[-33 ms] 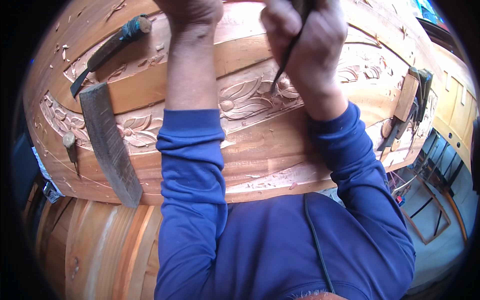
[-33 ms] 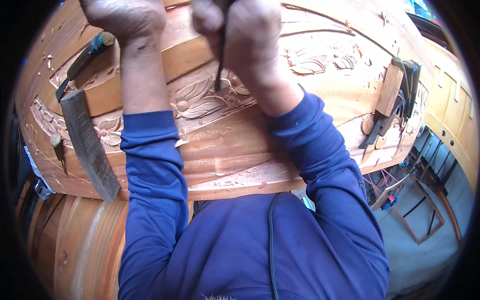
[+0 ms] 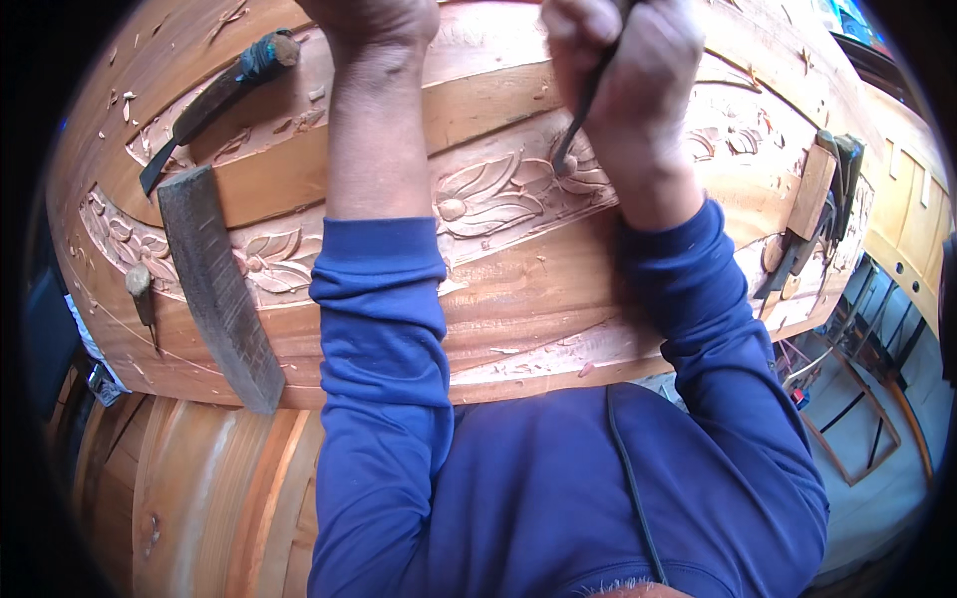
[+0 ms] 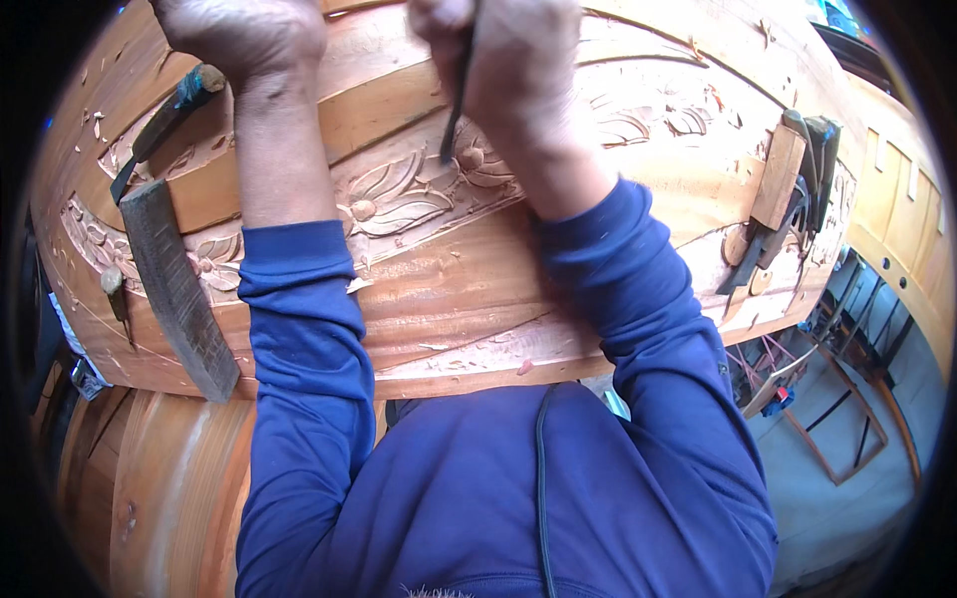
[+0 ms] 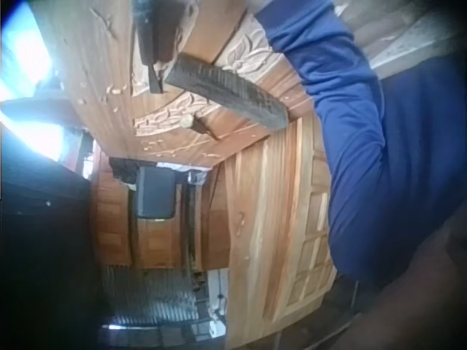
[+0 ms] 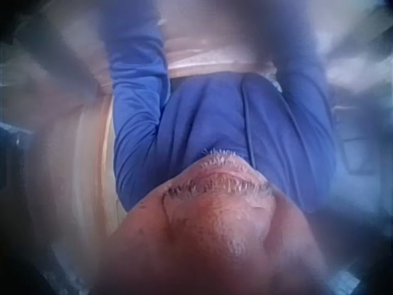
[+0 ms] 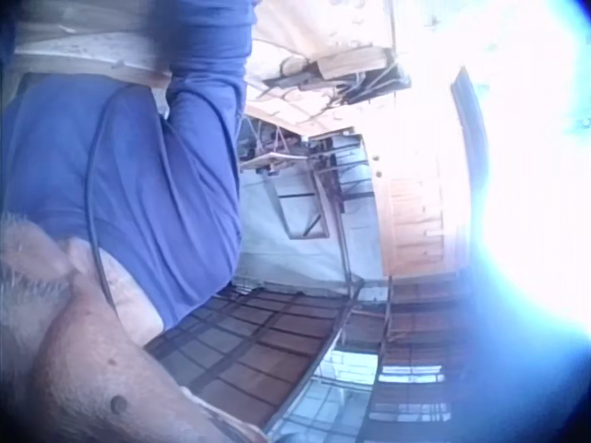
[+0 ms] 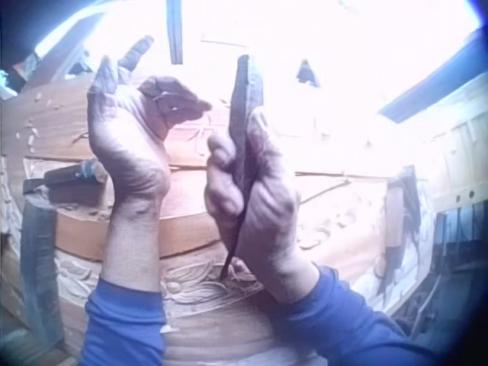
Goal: The person carves decorative floral patterns into a large wooden piece using various chisels and a wooden mallet. They switch between different chisels to detail the leaves and petals while clearing wood shavings from the workspace by hand.
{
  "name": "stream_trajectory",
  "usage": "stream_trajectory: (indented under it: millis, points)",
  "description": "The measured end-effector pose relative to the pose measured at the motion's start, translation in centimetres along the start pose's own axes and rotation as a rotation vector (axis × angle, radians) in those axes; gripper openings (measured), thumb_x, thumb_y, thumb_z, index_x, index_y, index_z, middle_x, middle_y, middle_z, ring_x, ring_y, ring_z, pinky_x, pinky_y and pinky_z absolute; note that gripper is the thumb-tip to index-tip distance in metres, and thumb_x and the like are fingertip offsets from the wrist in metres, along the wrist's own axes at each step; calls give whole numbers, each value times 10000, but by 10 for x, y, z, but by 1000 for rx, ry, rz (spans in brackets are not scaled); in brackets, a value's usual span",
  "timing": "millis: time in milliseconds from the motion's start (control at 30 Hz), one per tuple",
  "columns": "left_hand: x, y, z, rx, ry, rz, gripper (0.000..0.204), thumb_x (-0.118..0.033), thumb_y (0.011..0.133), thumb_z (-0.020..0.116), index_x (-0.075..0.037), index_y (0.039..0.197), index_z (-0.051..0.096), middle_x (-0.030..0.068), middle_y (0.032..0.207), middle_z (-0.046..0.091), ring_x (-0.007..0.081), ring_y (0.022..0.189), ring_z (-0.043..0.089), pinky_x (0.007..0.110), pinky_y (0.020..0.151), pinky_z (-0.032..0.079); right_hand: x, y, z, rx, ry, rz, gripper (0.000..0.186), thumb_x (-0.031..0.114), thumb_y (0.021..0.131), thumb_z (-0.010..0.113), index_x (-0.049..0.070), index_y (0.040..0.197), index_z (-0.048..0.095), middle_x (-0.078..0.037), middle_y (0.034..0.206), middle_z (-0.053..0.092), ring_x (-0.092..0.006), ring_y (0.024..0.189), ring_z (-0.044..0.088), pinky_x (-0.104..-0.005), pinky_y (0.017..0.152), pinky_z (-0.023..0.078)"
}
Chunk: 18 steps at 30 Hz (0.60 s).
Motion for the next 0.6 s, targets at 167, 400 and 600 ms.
stream_trajectory:
  millis: [167,400,600]
  points:
    - [5,3,-7,-72,84,-56,728,-569,1039,422,60,1405,436,158,836,693,263,723,713,386,681,616,42,30,-64,-133,-183,-287,261,335,1128,452,93,1218,492,-25,934,499,-45,569,467,-177,435,378]
    - [4,5,-10,-173,271,-119,673,-528,1054,434,51,1395,476,134,837,709,246,719,711,359,686,602,71,30,-83,-291,-214,-405,292,367,1103,503,110,1243,512,-4,890,514,-57,583,483,-194,448,384]
    - [17,2,1,-67,266,-173,689,-535,1065,413,50,1424,467,124,822,700,243,729,703,365,705,592,93,14,-86,-404,-280,-528,277,338,1062,589,111,1220,589,21,817,530,-88,609,518,-246,513,447]
Point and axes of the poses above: each hand's wrist, its own y-axis towards the middle knuckle, its own z-axis out of the palm, x = y × z, the point moved 4 cm from there along y, towards the middle knuckle
